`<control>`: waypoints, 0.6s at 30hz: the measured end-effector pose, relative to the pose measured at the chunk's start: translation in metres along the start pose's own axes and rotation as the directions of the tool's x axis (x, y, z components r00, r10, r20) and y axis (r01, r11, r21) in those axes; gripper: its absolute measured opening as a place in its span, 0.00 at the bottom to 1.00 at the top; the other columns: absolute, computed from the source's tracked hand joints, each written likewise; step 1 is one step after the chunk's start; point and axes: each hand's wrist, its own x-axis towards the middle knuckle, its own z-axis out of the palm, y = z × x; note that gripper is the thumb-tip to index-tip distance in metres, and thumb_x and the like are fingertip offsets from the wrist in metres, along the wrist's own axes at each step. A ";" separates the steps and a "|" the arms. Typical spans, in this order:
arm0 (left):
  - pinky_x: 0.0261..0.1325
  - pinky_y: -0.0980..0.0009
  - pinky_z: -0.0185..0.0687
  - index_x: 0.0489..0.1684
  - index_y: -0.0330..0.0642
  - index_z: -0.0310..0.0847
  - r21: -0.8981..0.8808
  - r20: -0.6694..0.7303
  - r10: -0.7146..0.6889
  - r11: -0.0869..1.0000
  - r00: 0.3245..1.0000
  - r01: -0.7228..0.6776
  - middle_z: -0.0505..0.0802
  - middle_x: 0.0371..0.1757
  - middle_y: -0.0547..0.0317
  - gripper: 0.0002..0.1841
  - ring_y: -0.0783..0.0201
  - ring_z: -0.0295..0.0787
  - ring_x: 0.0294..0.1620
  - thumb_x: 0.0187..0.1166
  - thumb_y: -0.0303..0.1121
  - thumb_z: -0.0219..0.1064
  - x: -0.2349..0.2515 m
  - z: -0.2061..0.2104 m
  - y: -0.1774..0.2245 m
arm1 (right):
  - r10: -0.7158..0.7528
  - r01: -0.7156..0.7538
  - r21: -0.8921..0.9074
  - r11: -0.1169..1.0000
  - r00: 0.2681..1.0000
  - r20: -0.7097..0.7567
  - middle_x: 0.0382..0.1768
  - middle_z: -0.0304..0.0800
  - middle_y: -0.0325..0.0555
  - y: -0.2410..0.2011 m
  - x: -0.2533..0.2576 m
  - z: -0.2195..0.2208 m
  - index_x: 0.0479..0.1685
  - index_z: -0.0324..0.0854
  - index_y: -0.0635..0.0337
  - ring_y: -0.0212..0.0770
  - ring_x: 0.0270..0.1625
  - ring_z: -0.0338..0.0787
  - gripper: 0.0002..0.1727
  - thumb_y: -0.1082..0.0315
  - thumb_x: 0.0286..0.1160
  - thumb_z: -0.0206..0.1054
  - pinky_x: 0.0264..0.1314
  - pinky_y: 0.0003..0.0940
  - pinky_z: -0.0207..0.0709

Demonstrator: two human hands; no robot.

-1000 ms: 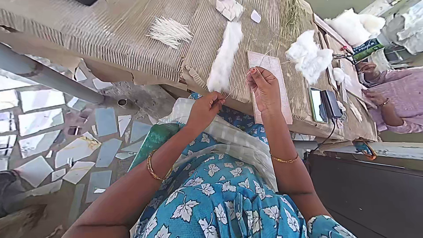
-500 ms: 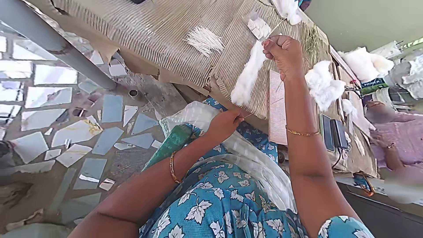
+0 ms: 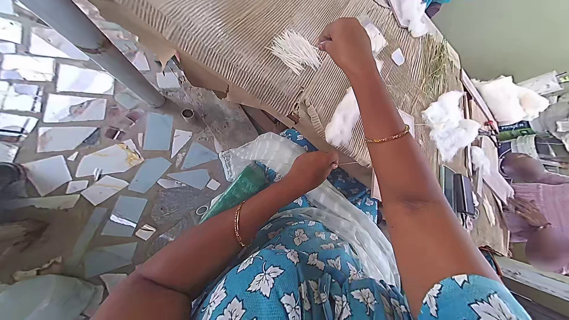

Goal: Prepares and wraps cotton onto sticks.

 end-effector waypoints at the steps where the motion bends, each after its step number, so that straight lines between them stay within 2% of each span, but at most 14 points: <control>1: 0.55 0.47 0.85 0.53 0.37 0.87 0.001 -0.029 0.025 1.000 0.999 -0.025 0.92 0.48 0.45 0.13 0.47 0.92 0.52 0.92 0.34 0.58 0.000 0.002 -0.001 | -0.003 0.004 0.023 1.000 1.000 -0.022 0.61 0.91 0.51 0.008 -0.005 -0.004 0.59 0.90 0.54 0.52 0.68 0.87 0.14 0.65 0.85 0.62 0.69 0.58 0.75; 5: 0.47 0.50 0.88 0.47 0.39 0.89 0.028 -0.166 0.168 0.986 0.972 -0.166 0.92 0.42 0.48 0.10 0.50 0.93 0.44 0.88 0.33 0.62 0.000 0.010 -0.004 | 0.018 0.019 0.200 0.980 0.983 -0.184 0.58 0.93 0.47 0.055 -0.043 -0.021 0.60 0.90 0.54 0.45 0.61 0.90 0.15 0.60 0.84 0.64 0.69 0.51 0.76; 7: 0.45 0.51 0.89 0.48 0.39 0.89 0.028 -0.229 0.206 0.978 0.951 -0.206 0.93 0.44 0.49 0.10 0.52 0.93 0.42 0.88 0.33 0.62 -0.001 0.011 -0.004 | 0.037 0.054 0.274 0.960 0.948 -0.315 0.54 0.94 0.42 0.081 -0.077 -0.032 0.57 0.91 0.54 0.34 0.53 0.91 0.15 0.59 0.83 0.65 0.63 0.38 0.79; 8: 0.45 0.51 0.89 0.48 0.38 0.89 0.016 -0.259 0.215 0.976 0.942 -0.219 0.93 0.44 0.48 0.10 0.52 0.93 0.41 0.87 0.32 0.62 -0.001 0.010 -0.003 | 0.068 0.058 0.307 0.950 0.920 -0.386 0.50 0.92 0.40 0.091 -0.099 -0.037 0.55 0.90 0.56 0.28 0.47 0.87 0.14 0.59 0.83 0.66 0.57 0.33 0.77; 10: 0.43 0.53 0.87 0.48 0.36 0.88 -0.016 -0.331 0.233 0.967 0.914 -0.253 0.93 0.42 0.47 0.10 0.52 0.92 0.38 0.86 0.31 0.62 -0.002 0.009 -0.005 | 0.205 -0.045 0.328 0.944 0.856 -0.474 0.43 0.89 0.37 0.098 -0.146 -0.045 0.51 0.88 0.58 0.23 0.41 0.82 0.13 0.61 0.83 0.64 0.50 0.26 0.74; 11: 0.42 0.56 0.88 0.48 0.37 0.88 -0.020 -0.380 0.237 0.964 0.894 -0.264 0.92 0.40 0.48 0.10 0.55 0.91 0.36 0.86 0.31 0.62 -0.003 0.009 -0.006 | 0.317 -0.180 0.331 0.926 0.848 -0.425 0.46 0.88 0.40 0.089 -0.172 -0.054 0.56 0.85 0.61 0.25 0.45 0.83 0.14 0.62 0.86 0.60 0.53 0.26 0.74; 12: 0.41 0.60 0.87 0.49 0.37 0.88 -0.028 -0.434 0.231 0.963 0.871 -0.269 0.92 0.39 0.50 0.10 0.58 0.90 0.35 0.85 0.31 0.63 -0.003 0.008 -0.006 | 0.428 -0.310 0.372 0.875 0.855 -0.293 0.56 0.84 0.48 0.075 -0.196 -0.064 0.66 0.78 0.65 0.30 0.55 0.82 0.16 0.64 0.92 0.54 0.64 0.27 0.71; 13: 0.41 0.64 0.86 0.49 0.36 0.88 -0.039 -0.492 0.219 0.961 0.843 -0.273 0.92 0.38 0.51 0.10 0.62 0.89 0.34 0.85 0.31 0.62 -0.003 0.007 -0.006 | 0.438 -0.306 0.397 0.865 0.846 -0.302 0.60 0.84 0.50 0.084 -0.210 -0.057 0.70 0.77 0.65 0.32 0.57 0.83 0.18 0.64 0.93 0.53 0.66 0.28 0.72; 14: 0.39 0.70 0.83 0.50 0.35 0.87 -0.057 -0.550 0.204 0.958 0.810 -0.280 0.91 0.35 0.52 0.10 0.66 0.86 0.32 0.86 0.31 0.62 -0.002 0.005 -0.007 | 0.358 -0.185 0.379 0.907 0.813 -0.460 0.56 0.88 0.45 0.113 -0.212 -0.029 0.67 0.82 0.60 0.28 0.50 0.87 0.19 0.61 0.90 0.56 0.57 0.25 0.79; 15: 0.38 0.75 0.81 0.51 0.34 0.87 -0.083 -0.598 0.185 0.953 0.779 -0.290 0.90 0.34 0.54 0.11 0.70 0.84 0.31 0.88 0.31 0.61 0.000 0.003 -0.008 | 0.286 -0.063 0.389 0.919 0.786 -0.548 0.53 0.89 0.44 0.135 -0.213 -0.002 0.64 0.85 0.58 0.27 0.45 0.86 0.18 0.58 0.88 0.58 0.51 0.23 0.79; 16: 0.39 0.78 0.80 0.53 0.33 0.86 -0.113 -0.633 0.163 0.948 0.757 -0.298 0.89 0.34 0.56 0.12 0.74 0.83 0.31 0.89 0.32 0.60 0.002 0.000 -0.009 | 0.253 0.007 0.420 0.908 0.789 -0.559 0.53 0.89 0.45 0.145 -0.217 0.021 0.63 0.86 0.58 0.27 0.44 0.85 0.18 0.58 0.88 0.60 0.50 0.23 0.77; 18: 0.39 0.79 0.82 0.60 0.31 0.83 -0.146 -0.675 0.134 0.940 0.726 -0.309 0.90 0.35 0.58 0.13 0.75 0.84 0.32 0.90 0.32 0.60 0.007 -0.008 -0.007 | 0.208 0.072 0.482 0.873 0.839 -0.503 0.53 0.91 0.50 0.141 -0.224 0.063 0.60 0.87 0.60 0.32 0.47 0.89 0.16 0.60 0.87 0.63 0.52 0.24 0.81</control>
